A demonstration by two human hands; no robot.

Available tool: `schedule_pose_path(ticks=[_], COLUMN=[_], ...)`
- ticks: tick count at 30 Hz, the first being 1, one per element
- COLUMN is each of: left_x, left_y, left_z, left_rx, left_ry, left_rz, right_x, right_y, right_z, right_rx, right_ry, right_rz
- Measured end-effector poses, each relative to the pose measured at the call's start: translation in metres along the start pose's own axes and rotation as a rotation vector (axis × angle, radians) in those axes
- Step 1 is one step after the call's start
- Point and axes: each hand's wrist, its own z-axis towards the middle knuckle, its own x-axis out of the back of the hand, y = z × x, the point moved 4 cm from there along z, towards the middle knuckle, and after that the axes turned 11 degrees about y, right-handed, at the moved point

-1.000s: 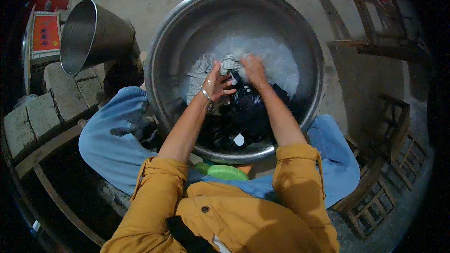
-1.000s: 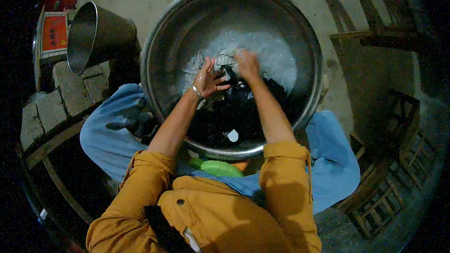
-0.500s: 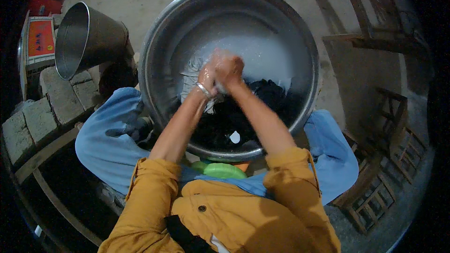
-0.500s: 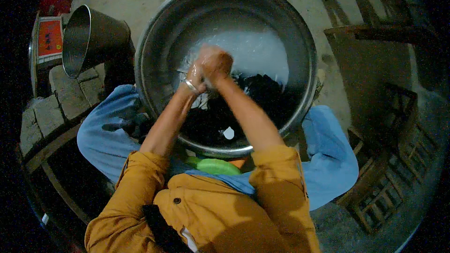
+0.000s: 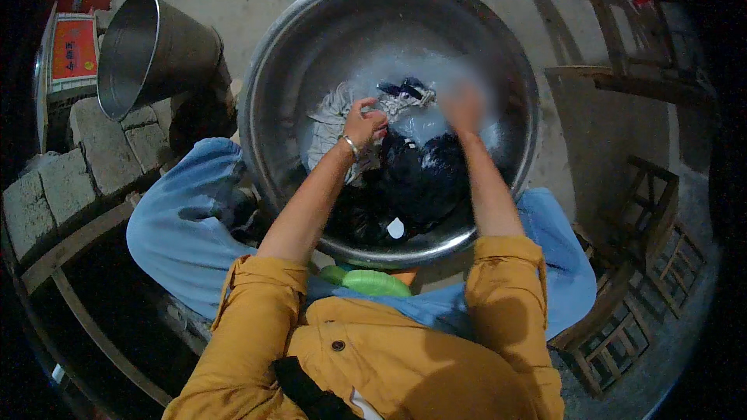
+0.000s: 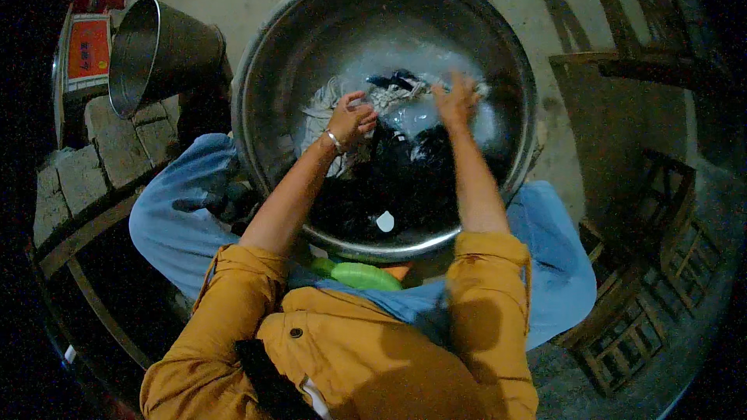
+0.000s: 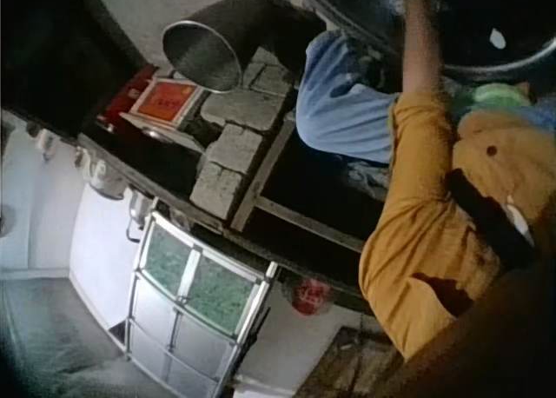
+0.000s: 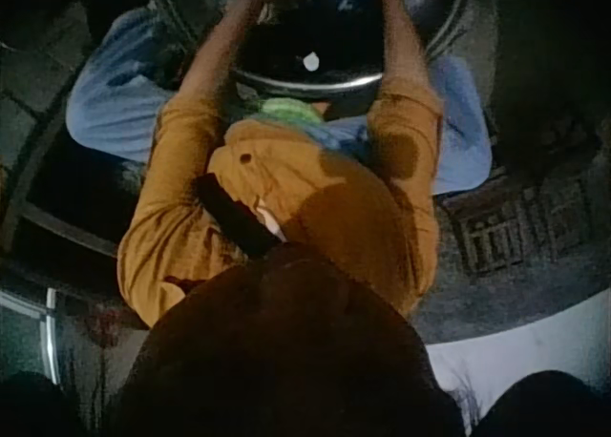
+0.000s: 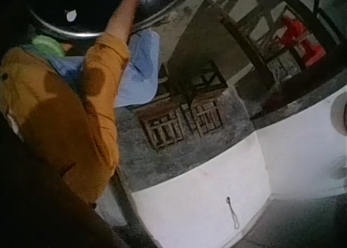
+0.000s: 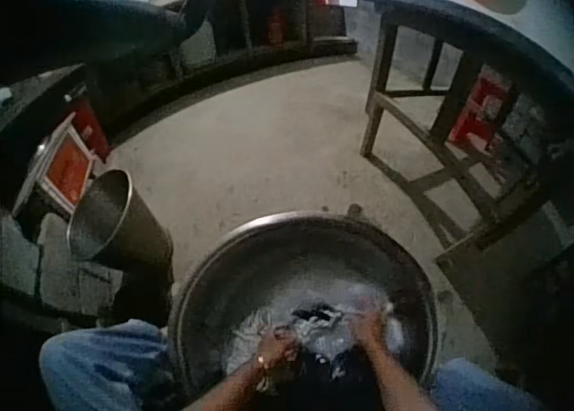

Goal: The person sits cross-legged on the floor and hand-washes clothes in a large metal basin filled with soapy water. They scrub a striped shirt and a dark garment, repeatedly submerging, wringing, and agitating the items to clean them.

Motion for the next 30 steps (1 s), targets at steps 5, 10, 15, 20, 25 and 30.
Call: schedule_pose_path(ticks=[5,10,15,20,25,30], left_x=[-0.004,0.026,-0.005,-0.008,-0.001,-0.035], left_y=[0.001,-0.017,-0.010,0.026,0.001,0.037], left_z=[0.010,0.039,0.007,-0.013,0.011,-0.030], left_rx=[-0.002,-0.037,0.311,0.226,0.225,0.158], left_ry=[0.020,0.057,0.042,-0.295,-0.867,-0.133], left_rz=[-0.015,-0.059,-0.484,-0.536,-0.837,-0.453], right_x=[-0.008,-0.053,-0.040,0.040,0.022,-0.009], right_y=[-0.057,0.026,-0.066,-0.188,-0.188,-0.112], right_z=[-0.009,0.013,-0.017,-0.075,-0.071,0.005], right_rx=[-0.073,-0.037,-0.119,0.147,0.201,-0.072], right_ry=[-0.406,-0.176,-0.203,-0.214,-0.145,-0.061], right_rz=[0.540,0.301,0.545,0.699,0.403,0.130])
